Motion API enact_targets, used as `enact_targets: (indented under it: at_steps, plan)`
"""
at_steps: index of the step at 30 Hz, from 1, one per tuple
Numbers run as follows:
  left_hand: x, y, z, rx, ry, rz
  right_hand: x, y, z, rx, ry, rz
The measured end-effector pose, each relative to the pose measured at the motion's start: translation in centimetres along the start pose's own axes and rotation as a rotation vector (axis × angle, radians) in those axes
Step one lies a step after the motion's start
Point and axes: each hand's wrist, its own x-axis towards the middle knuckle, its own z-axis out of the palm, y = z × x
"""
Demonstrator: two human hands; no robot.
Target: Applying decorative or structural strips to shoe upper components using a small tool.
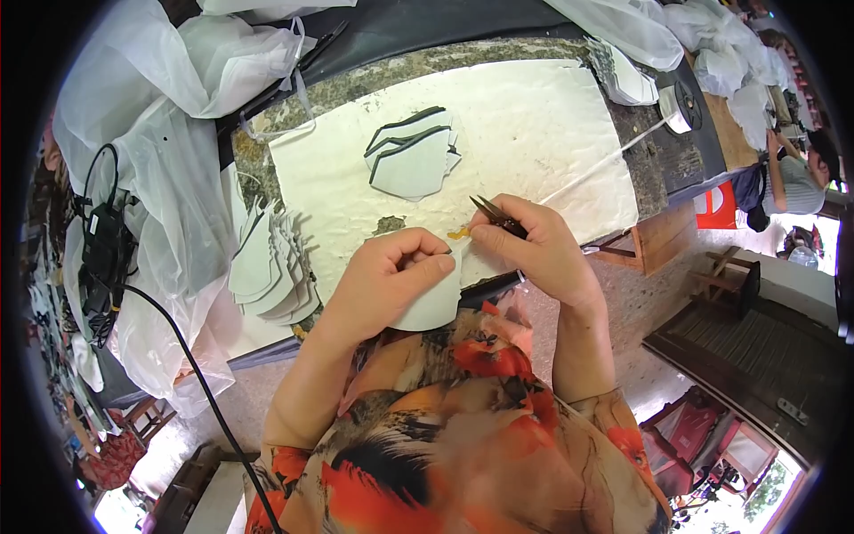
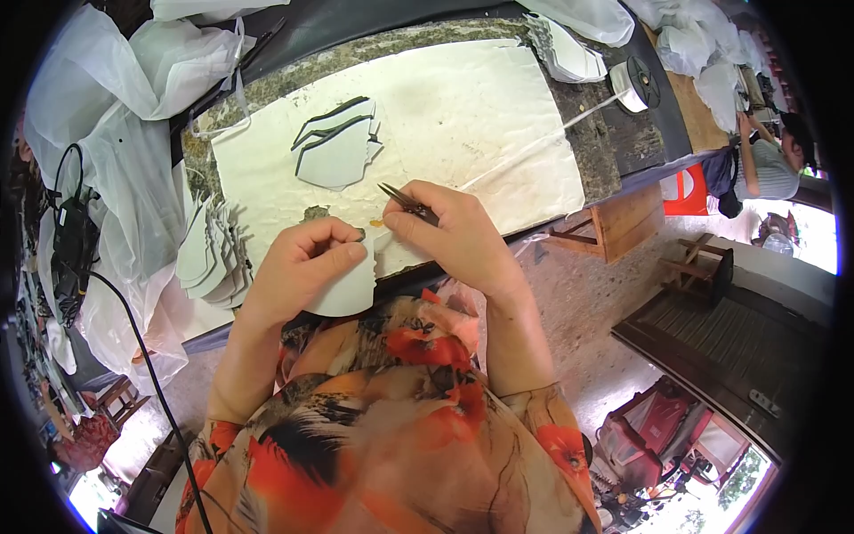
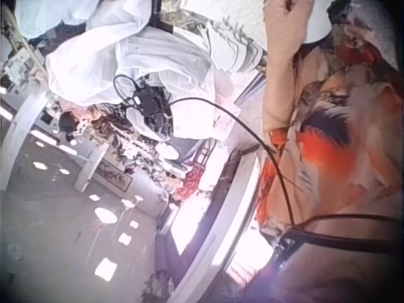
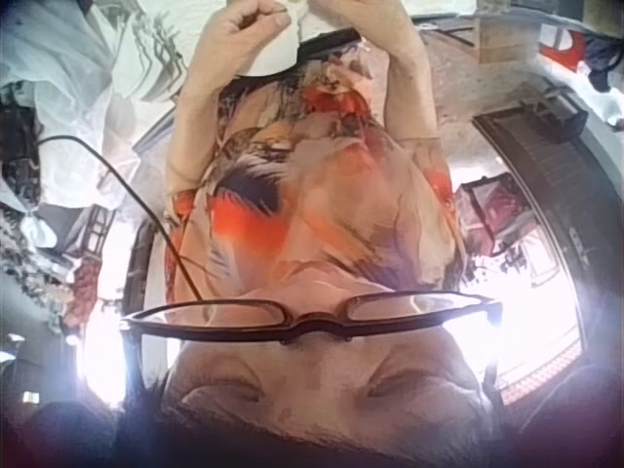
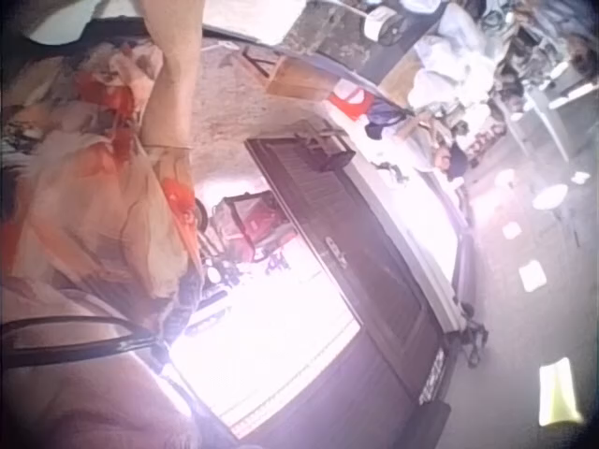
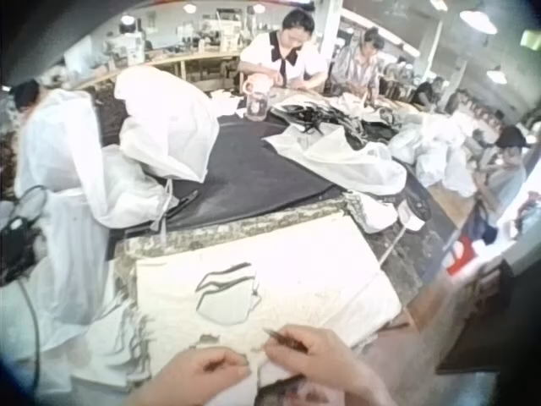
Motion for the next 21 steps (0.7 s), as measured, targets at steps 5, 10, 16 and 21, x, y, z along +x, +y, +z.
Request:
enact_targets:
  at_steps: [5,10,16,21]
  plan:
    - [-0.5,0.0,-1.3,-0.290,-0.022,-0.082,-0.3,-0.6,-0.3,-0.090,-0.039,-0.345]
    - [-0.9,0.0,-1.9,-0.509,0.001,-0.102,-0.8,-1.2,0.8,-0.608,0.099,-0.494]
    - [-1.5,-0.8,-1.2,-0.530,0.018,-0.083,-0.1,-1.3,1.3,-0.535,0.054,-0.427]
    - [-1.4,-0.7,-0.8,-0.478,0.065,-0.057,-0.1,-1.7,1.2,-0.513,-0.003,-0.361]
